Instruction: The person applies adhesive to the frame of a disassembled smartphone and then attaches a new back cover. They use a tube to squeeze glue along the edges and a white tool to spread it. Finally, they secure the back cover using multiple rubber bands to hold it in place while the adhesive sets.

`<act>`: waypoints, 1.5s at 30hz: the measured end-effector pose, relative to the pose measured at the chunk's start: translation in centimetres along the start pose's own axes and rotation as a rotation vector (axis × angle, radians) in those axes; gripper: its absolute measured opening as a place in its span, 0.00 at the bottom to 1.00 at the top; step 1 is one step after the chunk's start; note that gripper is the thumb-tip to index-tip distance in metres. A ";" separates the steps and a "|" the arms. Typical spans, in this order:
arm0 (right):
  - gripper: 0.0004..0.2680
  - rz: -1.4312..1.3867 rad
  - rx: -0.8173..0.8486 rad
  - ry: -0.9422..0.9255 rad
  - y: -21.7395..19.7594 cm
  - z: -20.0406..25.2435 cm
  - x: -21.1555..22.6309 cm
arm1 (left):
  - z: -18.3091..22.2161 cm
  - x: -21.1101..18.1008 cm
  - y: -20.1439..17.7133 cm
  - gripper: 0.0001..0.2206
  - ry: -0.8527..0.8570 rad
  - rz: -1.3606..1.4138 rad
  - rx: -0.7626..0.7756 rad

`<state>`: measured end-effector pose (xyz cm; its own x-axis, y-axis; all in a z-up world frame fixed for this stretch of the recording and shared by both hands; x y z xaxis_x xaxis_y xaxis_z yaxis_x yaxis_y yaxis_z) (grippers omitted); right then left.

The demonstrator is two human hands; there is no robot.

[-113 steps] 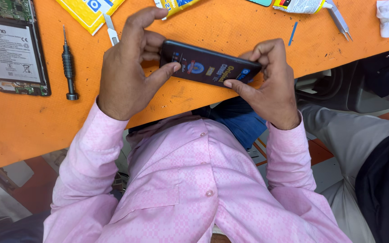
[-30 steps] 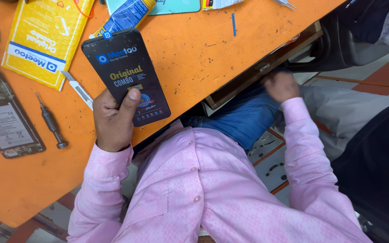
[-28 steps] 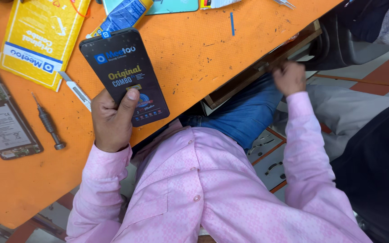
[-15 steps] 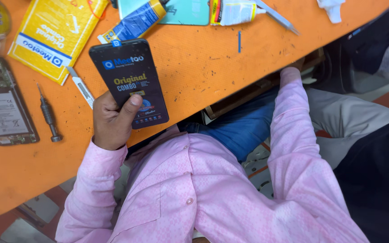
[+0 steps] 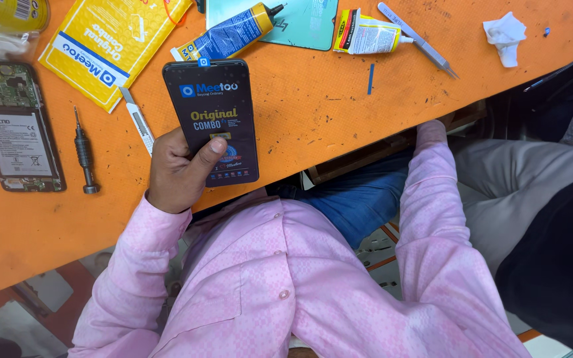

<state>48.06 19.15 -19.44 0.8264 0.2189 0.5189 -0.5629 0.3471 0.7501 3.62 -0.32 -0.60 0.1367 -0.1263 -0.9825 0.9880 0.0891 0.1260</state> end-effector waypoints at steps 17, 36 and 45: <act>0.07 0.870 -0.536 -0.408 -11.0 3.7 3.1 | 0.3 -0.2 -0.3 0.15 -0.013 0.007 -0.025; 0.09 1.536 0.252 -0.556 24.4 19.4 -5.7 | -0.1 0.2 0.0 0.13 0.034 0.132 -0.030; 0.19 1.886 0.597 -0.650 28.2 20.7 -6.6 | -0.1 0.0 -0.1 0.13 0.070 0.124 -0.052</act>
<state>26.41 8.61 6.75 -0.6832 -0.4537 0.5722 -0.5664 -0.1654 -0.8074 3.50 -0.20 -0.65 0.2504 -0.0421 -0.9672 0.9585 0.1513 0.2415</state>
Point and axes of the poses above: each hand's wrist, its own z-axis away from the middle knuckle, its own y-axis out of the palm, x = y × z, the point moved 2 cm from there along -z, towards the middle knuckle, and after that the axes turned 6 degrees about y, right-handed, at the moved point
